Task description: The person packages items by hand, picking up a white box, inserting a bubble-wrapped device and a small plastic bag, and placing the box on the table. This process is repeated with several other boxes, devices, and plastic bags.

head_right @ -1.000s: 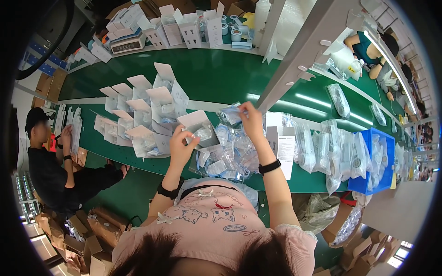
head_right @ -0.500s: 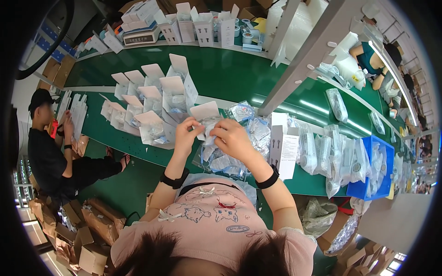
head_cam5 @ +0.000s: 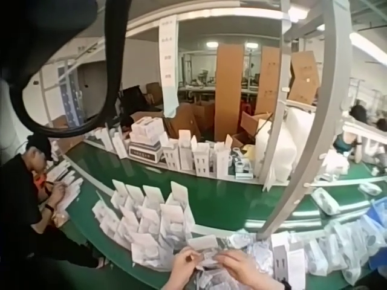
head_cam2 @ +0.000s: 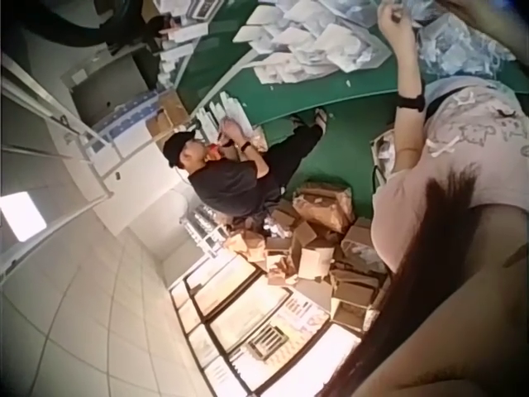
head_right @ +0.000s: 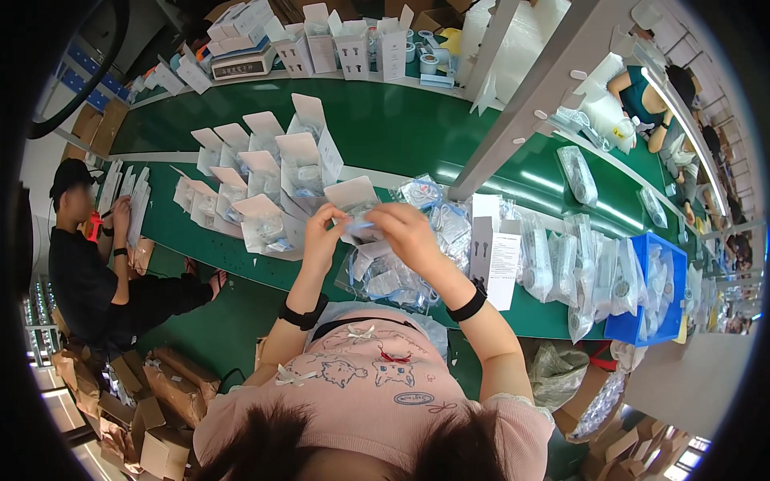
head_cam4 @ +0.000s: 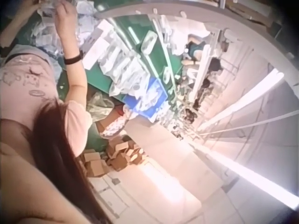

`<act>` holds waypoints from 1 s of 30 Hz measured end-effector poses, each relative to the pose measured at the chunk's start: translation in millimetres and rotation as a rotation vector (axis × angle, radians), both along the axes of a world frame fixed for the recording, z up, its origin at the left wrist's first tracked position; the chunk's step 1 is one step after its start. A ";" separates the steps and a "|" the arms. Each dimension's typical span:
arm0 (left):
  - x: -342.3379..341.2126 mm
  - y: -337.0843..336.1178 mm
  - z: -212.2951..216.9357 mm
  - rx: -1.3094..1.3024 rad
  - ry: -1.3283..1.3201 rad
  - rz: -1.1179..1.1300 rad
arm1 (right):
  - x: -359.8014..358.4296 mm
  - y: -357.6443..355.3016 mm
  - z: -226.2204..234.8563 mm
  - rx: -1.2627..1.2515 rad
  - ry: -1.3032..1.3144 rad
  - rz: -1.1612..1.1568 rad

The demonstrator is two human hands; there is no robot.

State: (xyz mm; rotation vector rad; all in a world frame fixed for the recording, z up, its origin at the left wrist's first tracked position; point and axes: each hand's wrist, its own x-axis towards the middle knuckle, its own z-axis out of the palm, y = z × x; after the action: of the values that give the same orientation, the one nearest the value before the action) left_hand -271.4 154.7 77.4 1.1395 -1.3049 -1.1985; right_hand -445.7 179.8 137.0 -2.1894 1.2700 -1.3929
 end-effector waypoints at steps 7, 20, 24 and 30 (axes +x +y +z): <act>-1.7 1.2 10.4 0.083 0.008 -0.053 | 4.8 2.5 10.8 0.013 0.463 0.131; 53.3 52.8 -2.8 -0.688 -0.559 0.697 | -12.7 5.3 -49.8 0.361 -0.170 0.109; 106.5 73.0 -31.3 -0.338 -0.483 0.727 | -4.2 -1.2 -81.9 0.660 -0.224 0.170; 125.3 48.6 -90.7 -0.097 -0.715 0.428 | 17.3 -10.5 -92.3 0.659 -0.215 0.139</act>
State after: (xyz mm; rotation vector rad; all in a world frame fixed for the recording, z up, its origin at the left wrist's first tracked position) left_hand -146.2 203.3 -13.3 1.7527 -1.4971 -0.4078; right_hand -428.4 169.3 44.7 -1.5996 1.2404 -0.9404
